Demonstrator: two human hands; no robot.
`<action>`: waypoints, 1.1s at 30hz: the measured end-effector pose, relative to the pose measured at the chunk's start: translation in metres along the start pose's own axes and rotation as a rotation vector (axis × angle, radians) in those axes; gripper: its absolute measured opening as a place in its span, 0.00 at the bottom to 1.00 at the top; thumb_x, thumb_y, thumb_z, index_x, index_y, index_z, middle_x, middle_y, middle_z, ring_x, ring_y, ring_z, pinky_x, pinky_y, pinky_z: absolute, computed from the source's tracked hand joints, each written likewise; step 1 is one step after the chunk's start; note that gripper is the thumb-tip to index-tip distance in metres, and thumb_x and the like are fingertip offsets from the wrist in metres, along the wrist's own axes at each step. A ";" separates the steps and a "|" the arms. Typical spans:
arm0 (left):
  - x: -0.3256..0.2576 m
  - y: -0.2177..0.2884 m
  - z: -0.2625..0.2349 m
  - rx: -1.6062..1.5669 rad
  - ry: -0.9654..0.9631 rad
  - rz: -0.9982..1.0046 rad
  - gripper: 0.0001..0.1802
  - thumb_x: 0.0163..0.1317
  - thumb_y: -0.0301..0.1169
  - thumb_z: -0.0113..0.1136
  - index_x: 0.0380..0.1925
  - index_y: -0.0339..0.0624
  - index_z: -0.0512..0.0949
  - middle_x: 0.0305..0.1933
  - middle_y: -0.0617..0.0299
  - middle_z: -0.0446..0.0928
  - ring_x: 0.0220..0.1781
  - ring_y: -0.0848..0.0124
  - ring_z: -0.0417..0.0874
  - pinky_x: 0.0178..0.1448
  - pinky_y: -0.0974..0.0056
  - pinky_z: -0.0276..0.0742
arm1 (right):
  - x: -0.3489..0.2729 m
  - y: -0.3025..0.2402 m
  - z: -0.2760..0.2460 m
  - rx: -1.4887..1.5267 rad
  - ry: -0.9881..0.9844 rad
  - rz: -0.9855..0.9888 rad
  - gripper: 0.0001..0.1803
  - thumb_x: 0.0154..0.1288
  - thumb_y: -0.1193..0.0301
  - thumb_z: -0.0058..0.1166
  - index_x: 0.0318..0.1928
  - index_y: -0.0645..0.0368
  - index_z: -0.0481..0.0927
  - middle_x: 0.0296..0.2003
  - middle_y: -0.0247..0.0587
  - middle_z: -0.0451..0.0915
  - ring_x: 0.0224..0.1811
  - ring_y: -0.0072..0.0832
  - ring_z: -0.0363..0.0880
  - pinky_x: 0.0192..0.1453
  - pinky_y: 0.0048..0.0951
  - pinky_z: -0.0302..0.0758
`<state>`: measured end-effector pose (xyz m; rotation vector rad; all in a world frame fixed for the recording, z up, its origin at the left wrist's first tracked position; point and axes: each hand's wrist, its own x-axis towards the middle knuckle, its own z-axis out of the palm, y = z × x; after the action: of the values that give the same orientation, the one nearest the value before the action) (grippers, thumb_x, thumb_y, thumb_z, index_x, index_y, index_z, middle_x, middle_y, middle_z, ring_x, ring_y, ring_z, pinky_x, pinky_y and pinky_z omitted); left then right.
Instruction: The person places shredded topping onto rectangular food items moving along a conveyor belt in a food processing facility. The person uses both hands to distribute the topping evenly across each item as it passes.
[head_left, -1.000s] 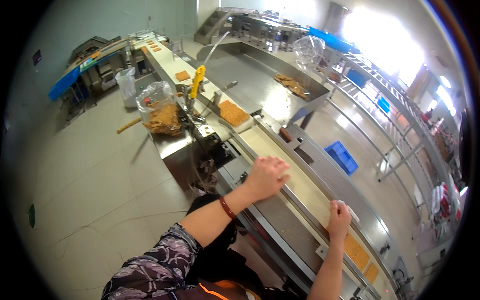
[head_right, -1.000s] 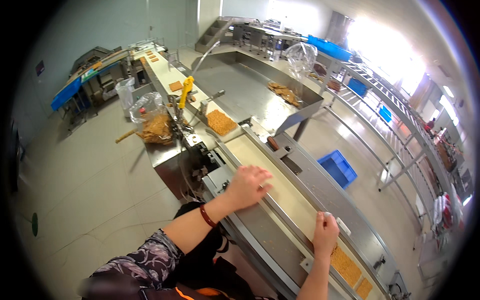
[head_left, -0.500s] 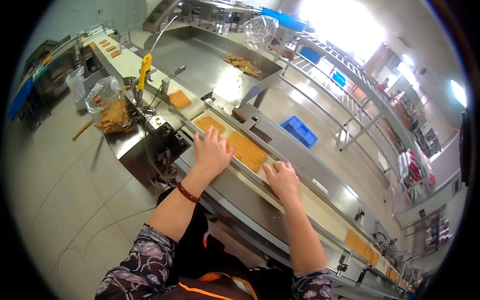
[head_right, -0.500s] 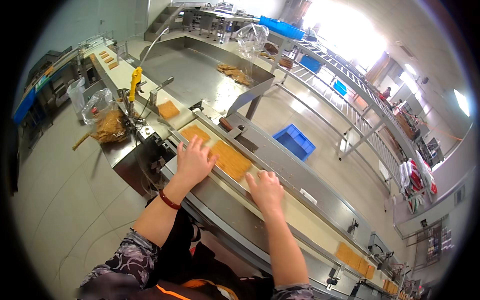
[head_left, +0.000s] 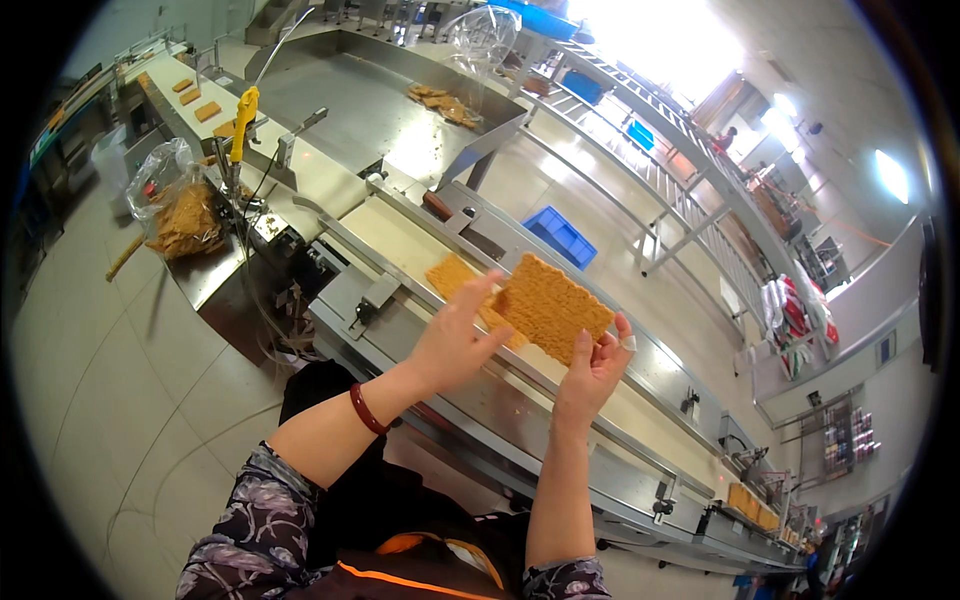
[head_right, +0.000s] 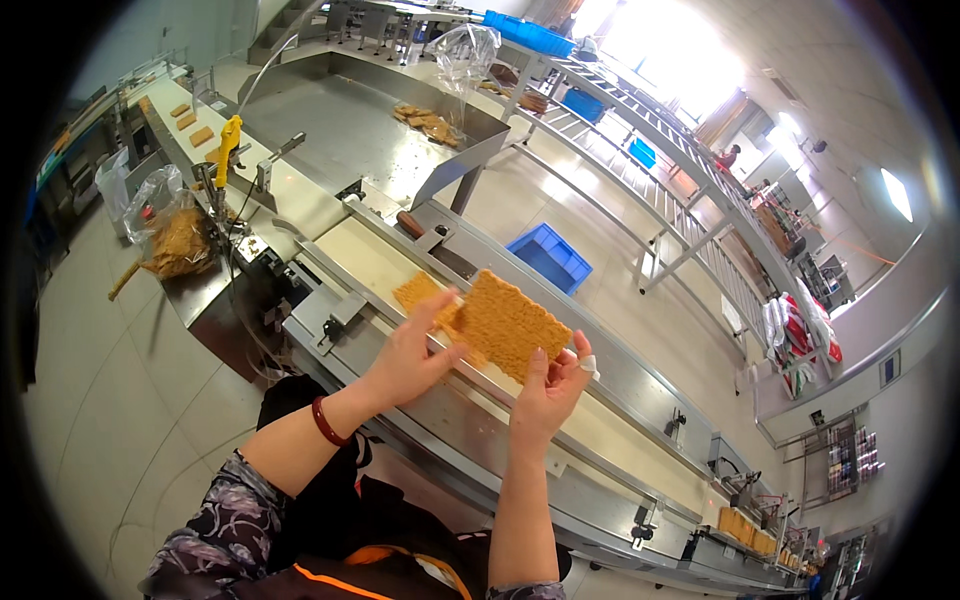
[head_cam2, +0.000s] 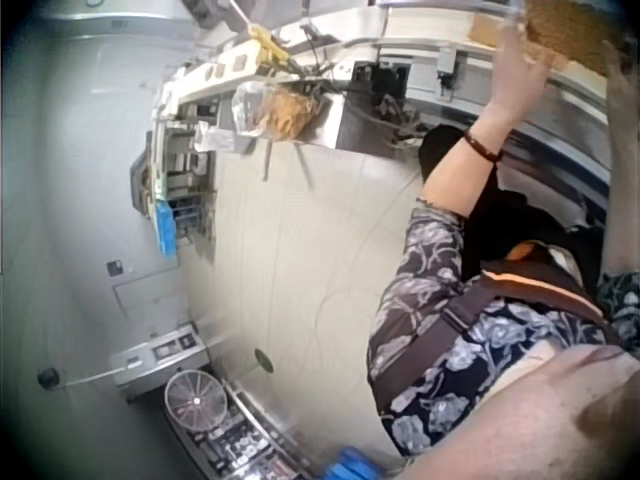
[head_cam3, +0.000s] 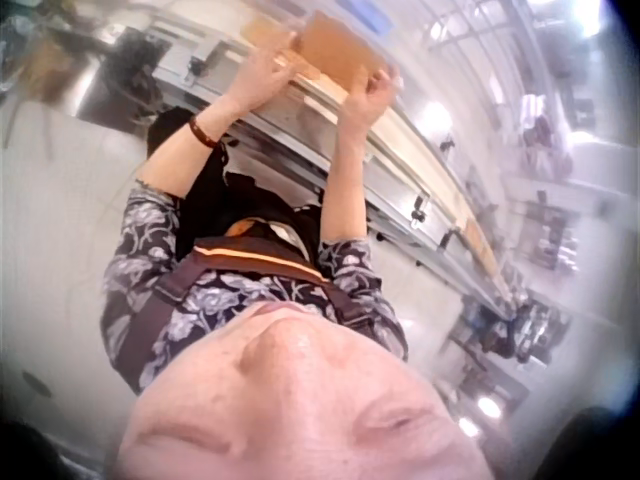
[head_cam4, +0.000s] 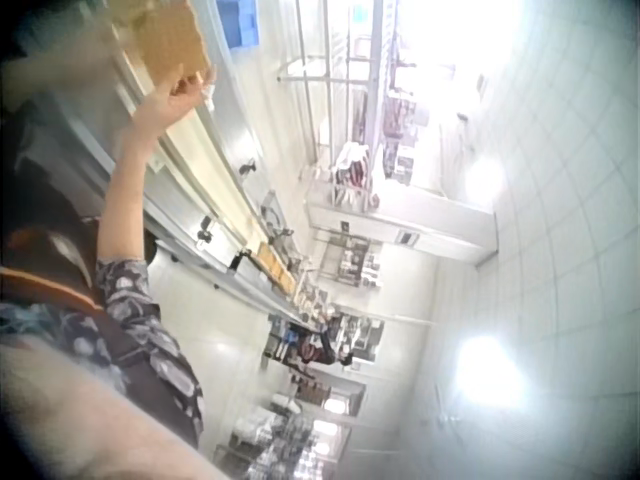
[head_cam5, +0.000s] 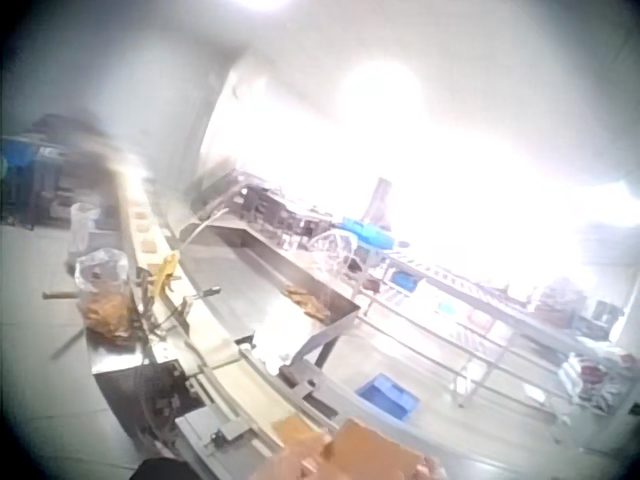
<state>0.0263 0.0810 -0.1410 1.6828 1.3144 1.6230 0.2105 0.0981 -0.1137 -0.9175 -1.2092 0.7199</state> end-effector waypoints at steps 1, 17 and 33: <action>0.002 0.004 0.000 -0.115 0.094 -0.091 0.28 0.69 0.31 0.68 0.67 0.42 0.73 0.62 0.54 0.80 0.69 0.58 0.79 0.67 0.57 0.77 | 0.001 0.001 0.002 0.044 -0.029 0.002 0.26 0.74 0.77 0.59 0.68 0.59 0.67 0.51 0.41 0.77 0.48 0.23 0.79 0.51 0.28 0.79; 0.072 -0.043 -0.033 -0.063 -0.003 -0.245 0.25 0.64 0.25 0.66 0.63 0.46 0.78 0.45 0.50 0.84 0.45 0.51 0.86 0.51 0.54 0.83 | 0.022 0.044 -0.008 -0.295 -0.027 0.390 0.16 0.75 0.64 0.59 0.51 0.65 0.80 0.39 0.48 0.87 0.36 0.36 0.88 0.43 0.38 0.84; 0.033 -0.026 0.009 0.375 -0.327 0.122 0.17 0.69 0.38 0.64 0.55 0.45 0.82 0.52 0.52 0.85 0.54 0.52 0.86 0.57 0.52 0.84 | 0.007 0.016 -0.188 -1.640 -0.150 0.161 0.27 0.70 0.45 0.59 0.52 0.56 0.84 0.55 0.43 0.84 0.61 0.44 0.81 0.60 0.49 0.79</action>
<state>0.0213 0.1230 -0.1478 2.1776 1.4296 1.1392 0.3951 0.0742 -0.1424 -2.3087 -1.8096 -0.2969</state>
